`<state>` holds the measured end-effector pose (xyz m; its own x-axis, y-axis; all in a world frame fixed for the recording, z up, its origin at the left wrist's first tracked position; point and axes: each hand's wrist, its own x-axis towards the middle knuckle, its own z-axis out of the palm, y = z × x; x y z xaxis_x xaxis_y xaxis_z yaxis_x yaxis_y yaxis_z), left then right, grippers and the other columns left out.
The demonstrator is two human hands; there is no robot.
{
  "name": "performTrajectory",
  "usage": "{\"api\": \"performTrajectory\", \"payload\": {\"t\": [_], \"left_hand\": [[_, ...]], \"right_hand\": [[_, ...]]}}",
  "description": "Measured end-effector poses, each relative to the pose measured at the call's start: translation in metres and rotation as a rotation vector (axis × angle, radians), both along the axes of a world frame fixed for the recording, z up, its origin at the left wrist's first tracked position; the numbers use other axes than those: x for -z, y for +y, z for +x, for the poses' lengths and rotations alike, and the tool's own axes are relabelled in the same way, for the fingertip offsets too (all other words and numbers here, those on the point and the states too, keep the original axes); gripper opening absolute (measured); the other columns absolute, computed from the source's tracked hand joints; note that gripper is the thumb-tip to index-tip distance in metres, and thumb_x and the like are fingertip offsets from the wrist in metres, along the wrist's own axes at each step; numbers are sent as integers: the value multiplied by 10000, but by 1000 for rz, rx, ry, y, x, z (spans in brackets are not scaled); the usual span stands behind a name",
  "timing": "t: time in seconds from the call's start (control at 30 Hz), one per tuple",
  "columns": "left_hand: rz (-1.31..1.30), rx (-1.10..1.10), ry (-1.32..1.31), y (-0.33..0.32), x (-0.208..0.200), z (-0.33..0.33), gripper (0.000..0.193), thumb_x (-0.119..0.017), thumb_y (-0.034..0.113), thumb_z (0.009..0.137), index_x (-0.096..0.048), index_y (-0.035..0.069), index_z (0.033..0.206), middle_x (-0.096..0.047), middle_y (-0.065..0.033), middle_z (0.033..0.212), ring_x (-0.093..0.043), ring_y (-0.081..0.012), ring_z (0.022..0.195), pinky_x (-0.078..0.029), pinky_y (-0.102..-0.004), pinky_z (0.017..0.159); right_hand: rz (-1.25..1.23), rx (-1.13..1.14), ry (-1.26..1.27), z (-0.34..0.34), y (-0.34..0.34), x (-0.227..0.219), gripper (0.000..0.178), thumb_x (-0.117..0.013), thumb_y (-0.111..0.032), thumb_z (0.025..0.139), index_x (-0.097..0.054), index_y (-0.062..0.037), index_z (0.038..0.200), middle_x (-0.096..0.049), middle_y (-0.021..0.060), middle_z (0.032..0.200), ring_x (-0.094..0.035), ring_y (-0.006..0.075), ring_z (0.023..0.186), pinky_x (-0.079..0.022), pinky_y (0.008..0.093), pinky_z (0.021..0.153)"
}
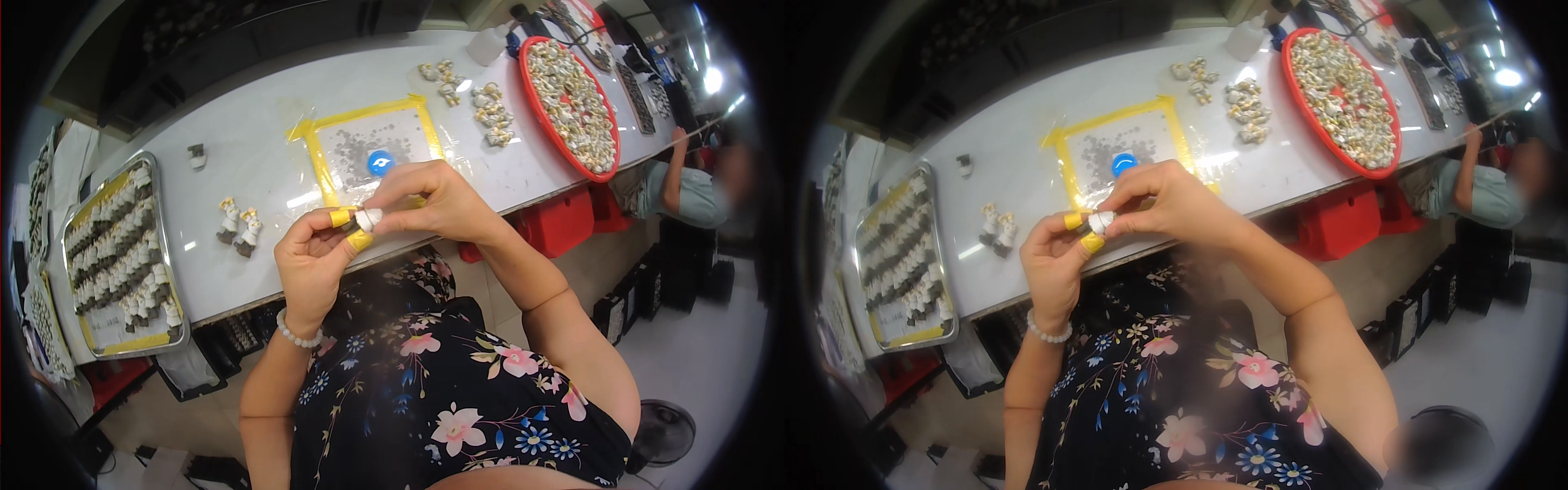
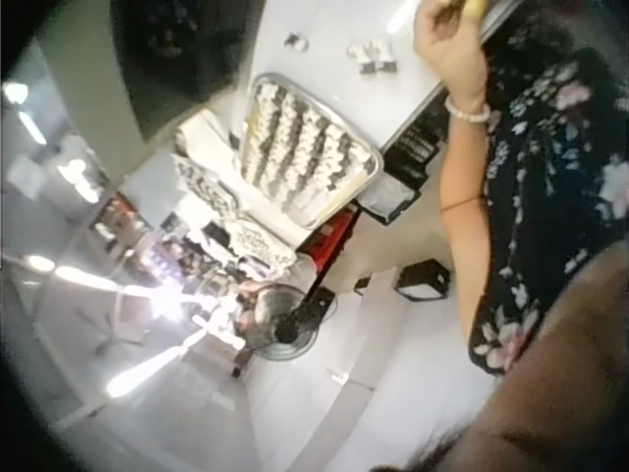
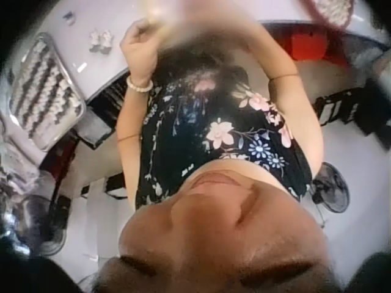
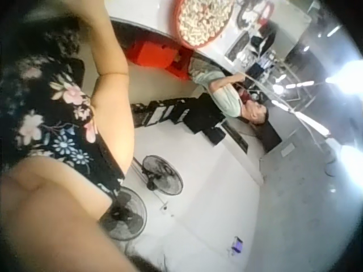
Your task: The person assembles figurines by dipping figurine heads in glue, attaching them onto figurine bodies by hand, placing the assembled figurines onto a tray, and retrieving more figurine parts from a heating chamber.
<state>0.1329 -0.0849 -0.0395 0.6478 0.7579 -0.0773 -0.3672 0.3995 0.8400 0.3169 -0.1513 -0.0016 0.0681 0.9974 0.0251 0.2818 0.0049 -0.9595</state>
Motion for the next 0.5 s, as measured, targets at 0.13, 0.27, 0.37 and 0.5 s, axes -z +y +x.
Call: {"api": "performTrajectory", "payload": {"t": [0.13,0.27,0.37,0.5], "left_hand": [[103,-42,102,-8,-11,-15,185,-628,-131,751,-585,-55,914,-615,-137,987,-611,-209,930,-511,-302,840],[1230,-228,556,6,-10,-45,277,-658,-113,643,-612,-5,894,-584,-162,993,-565,-331,876,-475,-377,762],[1441,-304,723,7,-1,-61,271,-681,-72,631,-622,2,885,-576,-150,994,-521,-340,918,-454,-393,788],[1439,-352,745,18,-7,-60,290,-746,22,648,-624,-2,910,-555,-159,1009,-514,-328,892,-451,-397,778]], "right_hand": [[-64,-32,-242,22,3,-14,263,-743,-81,712,-686,-17,961,-669,78,864,-616,148,767,-473,264,683],[85,481,-738,78,6,-4,235,-716,-133,751,-665,0,939,-657,117,892,-619,202,755,-481,288,679],[82,568,-965,93,13,-3,230,-688,-172,767,-662,-12,930,-648,125,906,-615,258,788,-483,335,698],[3,524,-1123,91,25,6,220,-663,-139,786,-649,-8,962,-633,138,910,-609,282,803,-482,340,711]]}}
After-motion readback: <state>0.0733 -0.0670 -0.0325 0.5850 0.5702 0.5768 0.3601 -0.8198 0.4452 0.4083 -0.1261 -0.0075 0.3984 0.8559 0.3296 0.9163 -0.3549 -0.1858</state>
